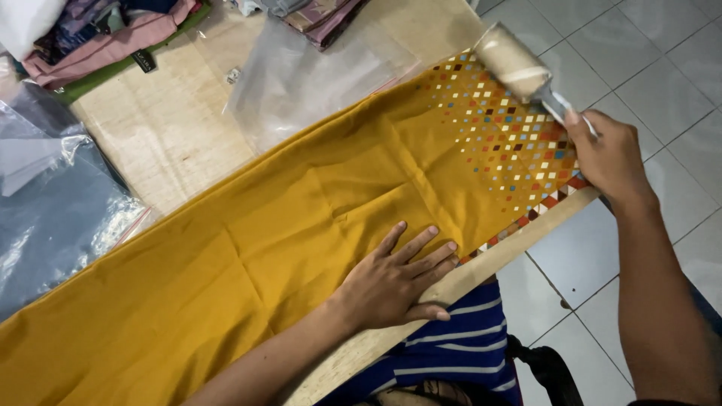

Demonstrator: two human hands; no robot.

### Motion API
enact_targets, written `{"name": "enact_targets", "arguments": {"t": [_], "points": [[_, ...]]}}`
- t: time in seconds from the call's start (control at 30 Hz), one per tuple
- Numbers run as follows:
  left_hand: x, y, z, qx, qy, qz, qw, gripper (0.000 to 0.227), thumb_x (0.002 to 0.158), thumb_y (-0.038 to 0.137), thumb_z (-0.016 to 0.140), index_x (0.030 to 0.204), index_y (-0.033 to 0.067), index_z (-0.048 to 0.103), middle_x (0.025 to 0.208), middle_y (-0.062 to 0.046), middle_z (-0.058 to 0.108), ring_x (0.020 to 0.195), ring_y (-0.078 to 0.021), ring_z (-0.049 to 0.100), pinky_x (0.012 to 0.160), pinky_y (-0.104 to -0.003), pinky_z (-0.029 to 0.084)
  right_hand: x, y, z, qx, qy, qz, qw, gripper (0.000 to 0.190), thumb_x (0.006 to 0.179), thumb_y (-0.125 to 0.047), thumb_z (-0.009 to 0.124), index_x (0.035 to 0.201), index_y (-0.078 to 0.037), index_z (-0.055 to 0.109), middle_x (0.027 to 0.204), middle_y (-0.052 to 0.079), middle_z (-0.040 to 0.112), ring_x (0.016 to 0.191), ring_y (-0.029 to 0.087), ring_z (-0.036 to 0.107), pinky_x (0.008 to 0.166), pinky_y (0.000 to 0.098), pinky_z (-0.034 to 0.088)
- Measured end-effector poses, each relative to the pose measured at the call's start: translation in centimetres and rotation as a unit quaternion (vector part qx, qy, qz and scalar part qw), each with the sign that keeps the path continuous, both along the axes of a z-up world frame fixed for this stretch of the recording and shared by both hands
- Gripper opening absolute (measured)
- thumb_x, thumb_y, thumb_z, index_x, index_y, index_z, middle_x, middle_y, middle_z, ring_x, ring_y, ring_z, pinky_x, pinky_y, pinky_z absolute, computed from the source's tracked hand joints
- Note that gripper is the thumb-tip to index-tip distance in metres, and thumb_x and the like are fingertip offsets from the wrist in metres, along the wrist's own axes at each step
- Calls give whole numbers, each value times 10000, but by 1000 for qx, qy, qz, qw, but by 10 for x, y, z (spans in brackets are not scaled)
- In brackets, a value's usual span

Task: The person is using a lint roller to clean a piece of yellow fabric on a table.

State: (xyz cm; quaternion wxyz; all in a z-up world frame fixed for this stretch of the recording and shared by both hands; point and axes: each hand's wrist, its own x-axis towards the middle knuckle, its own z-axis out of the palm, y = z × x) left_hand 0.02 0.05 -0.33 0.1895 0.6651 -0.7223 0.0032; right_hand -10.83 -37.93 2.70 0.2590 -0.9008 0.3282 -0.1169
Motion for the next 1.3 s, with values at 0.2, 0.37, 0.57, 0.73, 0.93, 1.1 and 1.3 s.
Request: {"name": "enact_targets", "arguments": {"t": [0.2,0.37,0.57,0.73,0.93,1.1,1.3], "points": [[2,0,3,-44,-4,0,999,741,1018,661,338,1506,149,557,1576,-6,531,1525,-321,400,1227,-598,298,-8,-21,-25,-90,48,-36,994,657,1283,-490,465,838,-10,515,697,159,541,683,347,501,656,485,368],[0,0,5,-18,-7,-3,1000,748,1023,663,293,1530,167,530,1603,6,494,1551,-304,342,1258,-597,231,-9,-26,-29,-153,10,-67,986,627,1305,-431,493,873,20,541,792,215,601,744,412,511,657,545,391],[2,-1,7,-64,-8,-8,998,649,1041,627,392,1470,193,611,1549,8,561,1511,-314,412,1232,-604,273,-39,2,-1,36,-51,-136,989,555,1307,-437,452,925,-44,540,728,72,515,655,195,464,609,395,391],[2,-1,0,-82,-20,-12,996,576,1050,603,450,1450,232,634,1503,58,609,1508,-311,399,1226,-606,273,-54,-1,-9,64,-97,-165,979,363,1251,-341,633,1048,-41,612,815,60,614,631,147,560,563,305,510],[1,-1,4,-65,-12,-18,998,605,1053,598,413,1483,212,592,1506,45,606,1516,-323,378,1226,-614,267,-48,-34,-46,-1,-78,-186,980,428,1005,-399,890,1013,-59,630,1003,49,713,898,191,684,666,360,552],[1,-1,5,-61,-13,-15,998,605,1057,596,402,1491,211,577,1491,28,622,1513,-332,381,1234,-608,239,-41,-16,-31,124,-152,-225,954,246,953,-216,877,895,-105,665,896,-13,692,888,107,665,771,286,574],[2,-1,9,-62,-10,-18,998,592,1061,583,406,1467,199,602,1475,14,634,1503,-332,395,1222,-605,263,-61,-16,-14,103,-226,-169,954,273,1058,-134,833,1008,-102,567,973,2,668,979,104,669,856,290,598]]}}
